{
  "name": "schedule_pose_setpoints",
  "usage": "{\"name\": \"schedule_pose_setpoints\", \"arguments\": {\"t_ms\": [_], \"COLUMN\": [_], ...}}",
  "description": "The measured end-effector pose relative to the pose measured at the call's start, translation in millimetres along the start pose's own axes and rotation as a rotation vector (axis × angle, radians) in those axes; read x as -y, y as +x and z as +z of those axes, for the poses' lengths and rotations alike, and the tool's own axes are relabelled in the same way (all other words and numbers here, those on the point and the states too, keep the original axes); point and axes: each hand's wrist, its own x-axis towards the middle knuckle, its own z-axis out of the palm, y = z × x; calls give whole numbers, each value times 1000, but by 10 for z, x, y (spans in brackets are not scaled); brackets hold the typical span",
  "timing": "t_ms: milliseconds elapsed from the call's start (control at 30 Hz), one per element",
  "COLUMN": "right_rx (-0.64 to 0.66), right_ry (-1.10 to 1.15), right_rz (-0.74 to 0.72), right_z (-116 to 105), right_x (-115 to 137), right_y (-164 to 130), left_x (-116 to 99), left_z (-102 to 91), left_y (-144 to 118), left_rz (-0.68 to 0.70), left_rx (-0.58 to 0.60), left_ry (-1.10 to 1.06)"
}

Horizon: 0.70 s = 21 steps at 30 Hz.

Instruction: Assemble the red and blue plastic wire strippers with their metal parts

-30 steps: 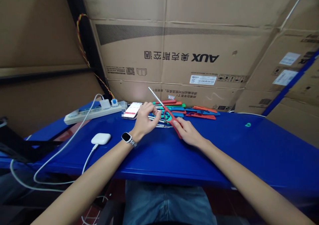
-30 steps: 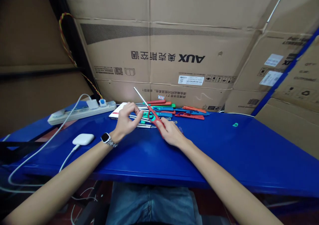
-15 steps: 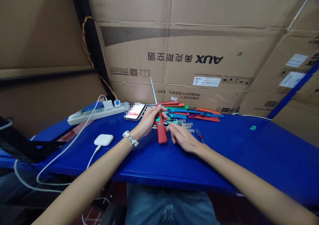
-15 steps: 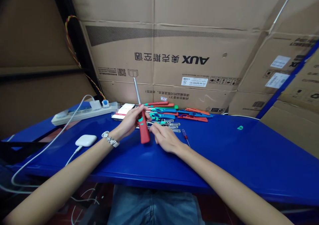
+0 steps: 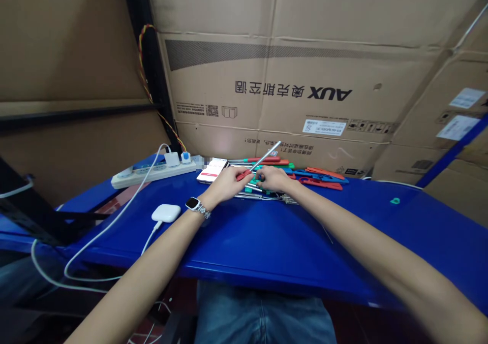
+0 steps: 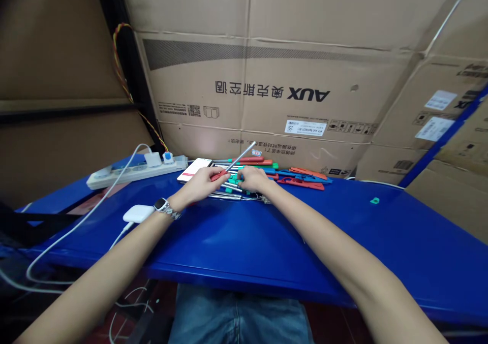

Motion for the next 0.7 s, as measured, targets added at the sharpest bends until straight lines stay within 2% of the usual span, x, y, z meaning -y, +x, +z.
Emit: {"name": "schedule_pose_setpoints", "arguments": {"t_ms": [200, 267, 300, 367, 433, 567, 700], "right_rx": [-92, -159, -190, -189, -206, -282, -316], "right_ry": [88, 320, 519, 870, 1094, 1338, 1467], "right_rz": [51, 72, 82, 91, 124, 303, 409], "right_z": [19, 6, -1, -14, -15, 31, 46], "right_x": [-24, -96, -140, -234, -320, -427, -441], "right_y": [-47, -165, -243, -426, -616, -871, -910], "left_x": [-24, -31, -39, -64, -97, -146, -153], "left_z": [59, 80, 90, 111, 131, 170, 189], "left_y": [-15, -25, -31, -45, -59, -84, -99], "left_rz": [33, 51, 63, 74, 60, 52, 62], "left_rx": [41, 53, 58, 67, 91, 177, 234], "left_ry": [120, 153, 165, 195, 255, 413, 472]}}
